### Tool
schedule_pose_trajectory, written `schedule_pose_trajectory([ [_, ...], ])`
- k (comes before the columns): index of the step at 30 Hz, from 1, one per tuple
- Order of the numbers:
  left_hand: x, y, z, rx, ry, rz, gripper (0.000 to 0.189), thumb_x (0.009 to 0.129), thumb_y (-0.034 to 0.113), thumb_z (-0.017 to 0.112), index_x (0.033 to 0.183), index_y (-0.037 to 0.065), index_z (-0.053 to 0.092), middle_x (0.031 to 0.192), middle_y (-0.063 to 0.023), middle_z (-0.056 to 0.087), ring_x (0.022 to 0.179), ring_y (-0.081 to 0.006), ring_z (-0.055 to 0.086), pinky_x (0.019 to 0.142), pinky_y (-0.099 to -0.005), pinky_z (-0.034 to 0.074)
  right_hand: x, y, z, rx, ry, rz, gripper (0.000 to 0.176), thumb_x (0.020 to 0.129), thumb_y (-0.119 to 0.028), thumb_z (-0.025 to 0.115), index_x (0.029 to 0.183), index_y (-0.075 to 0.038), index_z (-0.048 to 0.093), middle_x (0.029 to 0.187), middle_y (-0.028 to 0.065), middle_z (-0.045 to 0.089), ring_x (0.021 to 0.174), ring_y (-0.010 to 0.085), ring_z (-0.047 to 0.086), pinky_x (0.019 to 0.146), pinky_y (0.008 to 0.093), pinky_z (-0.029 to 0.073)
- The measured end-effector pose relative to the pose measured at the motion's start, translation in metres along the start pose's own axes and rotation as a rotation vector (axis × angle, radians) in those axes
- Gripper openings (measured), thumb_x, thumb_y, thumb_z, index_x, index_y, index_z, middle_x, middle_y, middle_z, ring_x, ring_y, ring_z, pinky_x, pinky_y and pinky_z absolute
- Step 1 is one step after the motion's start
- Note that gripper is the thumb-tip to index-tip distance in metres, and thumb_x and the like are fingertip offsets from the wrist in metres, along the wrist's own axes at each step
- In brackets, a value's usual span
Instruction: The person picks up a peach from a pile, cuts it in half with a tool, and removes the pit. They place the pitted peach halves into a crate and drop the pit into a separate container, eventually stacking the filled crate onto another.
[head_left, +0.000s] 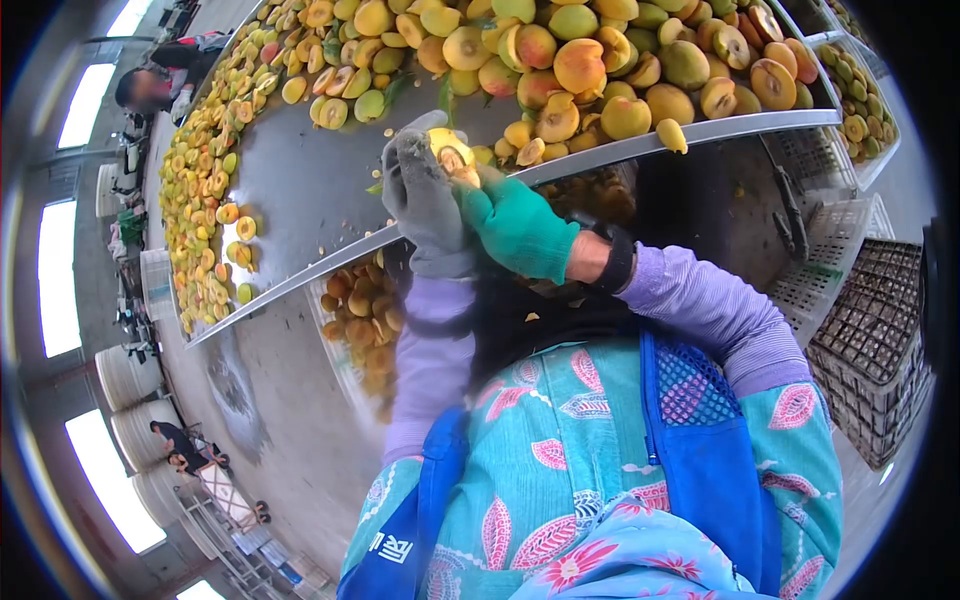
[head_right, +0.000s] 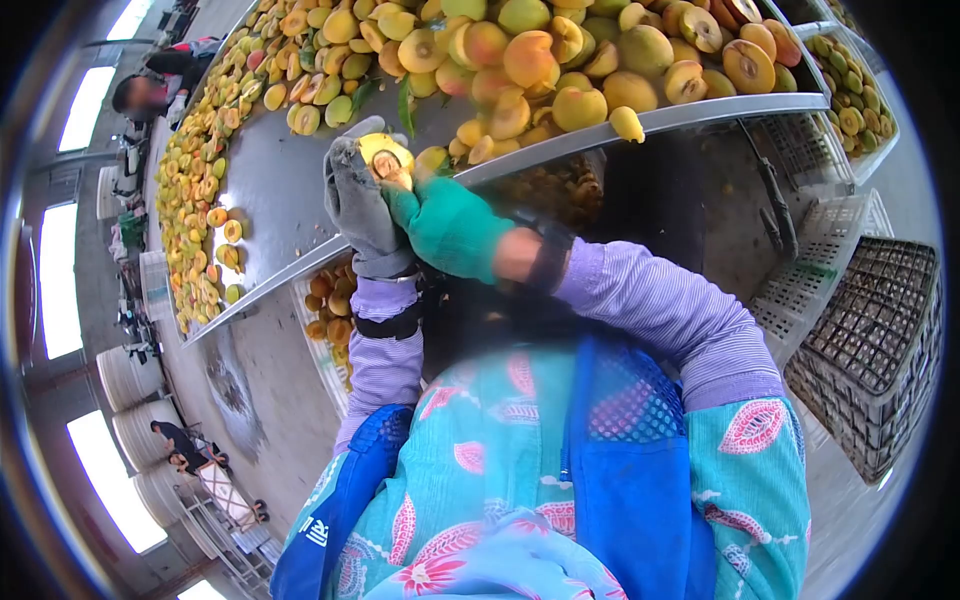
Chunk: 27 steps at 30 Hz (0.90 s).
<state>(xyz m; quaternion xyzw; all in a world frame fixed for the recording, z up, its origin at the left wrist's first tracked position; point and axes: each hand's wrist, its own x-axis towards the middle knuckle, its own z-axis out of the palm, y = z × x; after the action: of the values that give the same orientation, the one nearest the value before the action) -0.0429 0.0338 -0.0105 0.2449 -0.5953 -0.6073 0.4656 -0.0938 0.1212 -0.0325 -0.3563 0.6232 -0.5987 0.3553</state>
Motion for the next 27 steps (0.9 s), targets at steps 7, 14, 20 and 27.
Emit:
schedule_pose_trajectory([
  [7,-0.001,0.003,-0.005,-0.017,-0.091,-0.028,0.029,0.101,0.022,0.046,0.107,-0.002,0.061,0.095,-0.012,0.063,0.082,-0.0182,0.063,0.07,-0.028,0.052,-0.006,-0.009,-0.014,-0.089,-0.095,0.047,0.046,0.099,-0.04,0.045,0.109,0.005,0.052,0.091,0.0282,0.063,0.084,0.0445,0.063,0.069,0.0459,0.049],
  [14,0.0,0.0,-0.01,0.0,-0.106,-0.163,0.03,0.101,0.024,0.046,0.105,-0.002,0.062,0.091,-0.0119,0.066,0.079,-0.0176,0.063,0.069,-0.0273,0.052,-0.012,-0.006,0.003,0.602,-0.117,0.289,0.04,0.099,-0.041,0.048,0.095,-0.002,0.057,0.06,0.004,0.051,0.043,0.0146,0.048,0.039,0.0312,0.04],
  [20,0.003,0.013,-0.007,0.206,-0.119,-0.225,0.042,0.097,0.037,0.05,0.105,-0.003,0.06,0.09,-0.0151,0.064,0.078,-0.0243,0.065,0.072,-0.0345,0.055,-0.021,-0.012,0.002,0.617,-0.164,0.281,0.041,0.098,-0.045,0.047,0.094,-0.005,0.056,0.059,0.0026,0.051,0.042,0.015,0.048,0.037,0.03,0.039],
  [27,0.009,0.021,-0.014,-0.133,-0.327,-0.578,0.044,0.095,0.041,0.055,0.097,-0.002,0.063,0.077,-0.0133,0.064,0.066,-0.0205,0.063,0.058,-0.0311,0.054,-0.025,-0.038,-0.013,1.187,-0.538,0.621,0.034,0.099,-0.047,0.043,0.089,-0.015,0.051,0.056,-0.0051,0.043,0.042,0.0088,0.039,0.042,0.0257,0.035],
])
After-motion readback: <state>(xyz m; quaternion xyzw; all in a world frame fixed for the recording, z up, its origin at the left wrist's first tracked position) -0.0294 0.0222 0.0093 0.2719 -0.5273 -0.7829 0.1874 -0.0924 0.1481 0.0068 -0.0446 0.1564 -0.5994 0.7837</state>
